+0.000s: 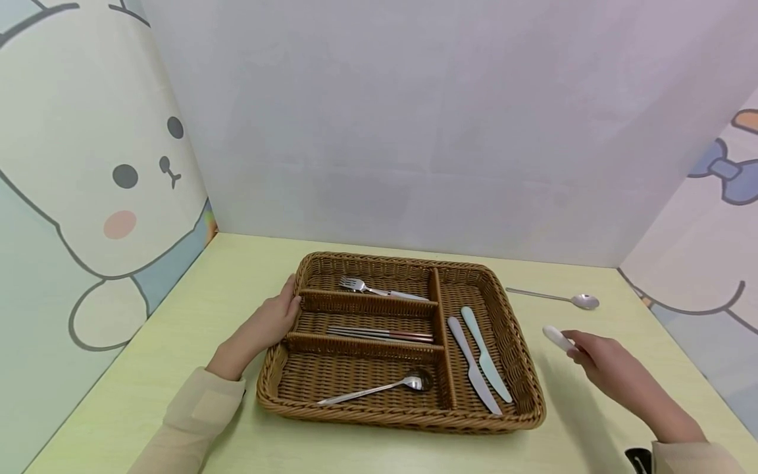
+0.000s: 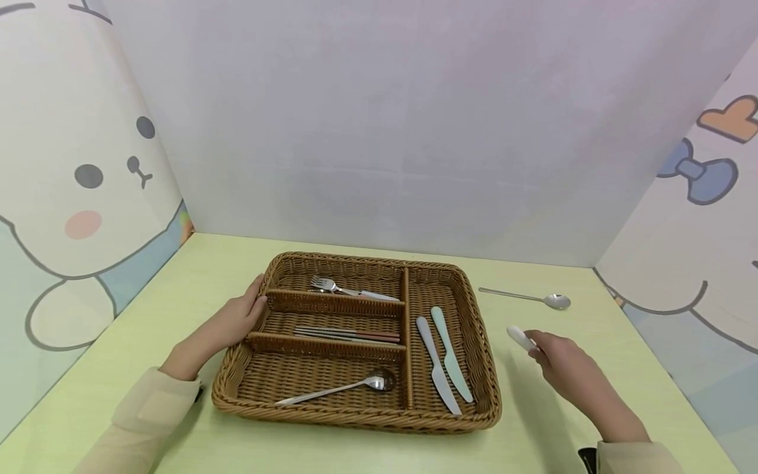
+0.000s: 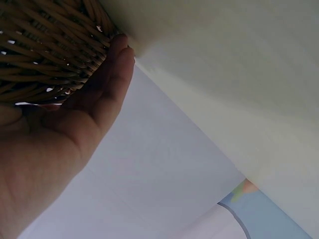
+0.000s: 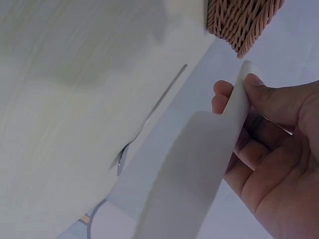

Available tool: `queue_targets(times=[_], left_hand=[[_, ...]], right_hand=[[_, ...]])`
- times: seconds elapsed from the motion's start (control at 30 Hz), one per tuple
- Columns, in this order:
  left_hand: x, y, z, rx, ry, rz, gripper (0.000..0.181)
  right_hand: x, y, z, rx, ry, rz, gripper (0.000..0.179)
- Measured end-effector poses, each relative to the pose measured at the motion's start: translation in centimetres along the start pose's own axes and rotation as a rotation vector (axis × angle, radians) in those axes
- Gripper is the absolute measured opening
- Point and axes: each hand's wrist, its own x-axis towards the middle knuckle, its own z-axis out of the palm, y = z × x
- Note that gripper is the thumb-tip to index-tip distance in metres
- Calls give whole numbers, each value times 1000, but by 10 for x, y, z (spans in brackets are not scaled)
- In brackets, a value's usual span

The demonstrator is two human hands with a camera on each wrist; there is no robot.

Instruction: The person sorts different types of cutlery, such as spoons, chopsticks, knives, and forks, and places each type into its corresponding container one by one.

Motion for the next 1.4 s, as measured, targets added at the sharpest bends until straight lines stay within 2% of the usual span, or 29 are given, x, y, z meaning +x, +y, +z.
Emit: queue_targets(times=[0.3, 0.53, 0.77, 1.1, 1.4], left_hand=[[2, -2, 1, 5, -4, -6, 57], [2, -2, 0, 10, -3, -9, 57], [4, -2, 2, -35, -12, -30, 57], [3, -3, 2, -33, -13, -27, 57], [2, -2, 3, -41, -18, -26, 57]], right_hand=[[24, -18, -5, 28, -10, -29, 22], [44, -32, -8, 24, 55, -110, 23], [60, -47, -8, 92, 34, -105, 28], [81, -68, -2, 127, -14, -57, 33], [84, -76, 8, 163, -42, -81, 35]])
